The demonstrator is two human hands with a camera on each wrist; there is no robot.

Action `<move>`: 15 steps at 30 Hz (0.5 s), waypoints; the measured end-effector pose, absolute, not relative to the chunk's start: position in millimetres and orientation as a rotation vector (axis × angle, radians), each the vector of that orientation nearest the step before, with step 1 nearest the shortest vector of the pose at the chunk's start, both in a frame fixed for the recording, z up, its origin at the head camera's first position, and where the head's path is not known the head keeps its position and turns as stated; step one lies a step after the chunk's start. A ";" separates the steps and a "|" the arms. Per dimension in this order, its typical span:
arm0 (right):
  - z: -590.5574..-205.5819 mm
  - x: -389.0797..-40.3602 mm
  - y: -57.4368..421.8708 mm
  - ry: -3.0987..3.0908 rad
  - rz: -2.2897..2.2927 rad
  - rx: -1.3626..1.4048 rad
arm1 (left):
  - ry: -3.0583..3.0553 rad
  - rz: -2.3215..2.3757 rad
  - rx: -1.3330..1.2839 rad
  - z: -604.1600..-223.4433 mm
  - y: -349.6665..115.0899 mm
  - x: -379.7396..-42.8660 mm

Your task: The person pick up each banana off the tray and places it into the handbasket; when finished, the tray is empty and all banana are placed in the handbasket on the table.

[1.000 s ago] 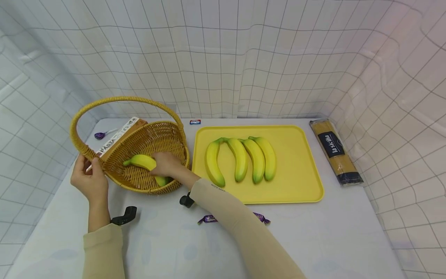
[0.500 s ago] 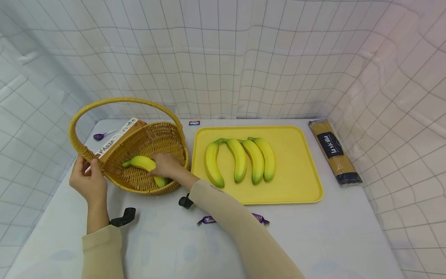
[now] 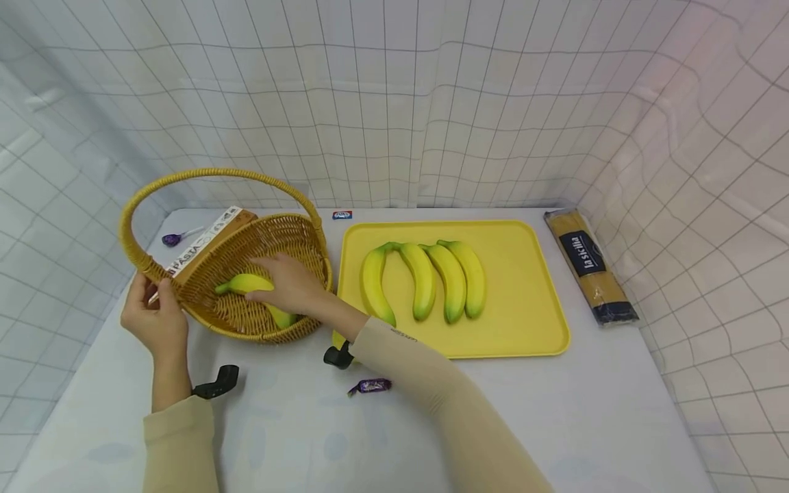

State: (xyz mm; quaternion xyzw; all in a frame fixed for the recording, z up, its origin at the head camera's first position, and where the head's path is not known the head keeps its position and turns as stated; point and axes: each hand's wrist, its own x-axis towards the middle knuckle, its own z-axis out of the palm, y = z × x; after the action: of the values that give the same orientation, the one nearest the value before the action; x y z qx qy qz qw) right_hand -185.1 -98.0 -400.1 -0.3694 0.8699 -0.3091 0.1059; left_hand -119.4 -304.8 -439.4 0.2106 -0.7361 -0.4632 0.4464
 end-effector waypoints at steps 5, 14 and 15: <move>-375.3 -169.0 -67.3 2.505 -1.011 -1.201 | -1.820 -1.146 0.513 -439.8 -304.0 -119.6; -369.5 -160.6 16.2 2.490 -1.247 -1.124 | -1.810 -1.146 0.514 -437.0 -302.4 -120.5; -371.0 -161.6 26.0 2.505 -1.269 -1.098 | -1.811 -1.146 0.516 -436.7 -302.4 -120.5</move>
State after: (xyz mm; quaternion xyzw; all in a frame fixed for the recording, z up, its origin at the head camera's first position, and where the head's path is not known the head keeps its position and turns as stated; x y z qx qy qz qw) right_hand -161.6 26.0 -371.0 -0.3635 0.8290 -0.4201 0.0632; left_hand -120.5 -302.4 -436.7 0.2088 -0.7330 -0.4638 0.4516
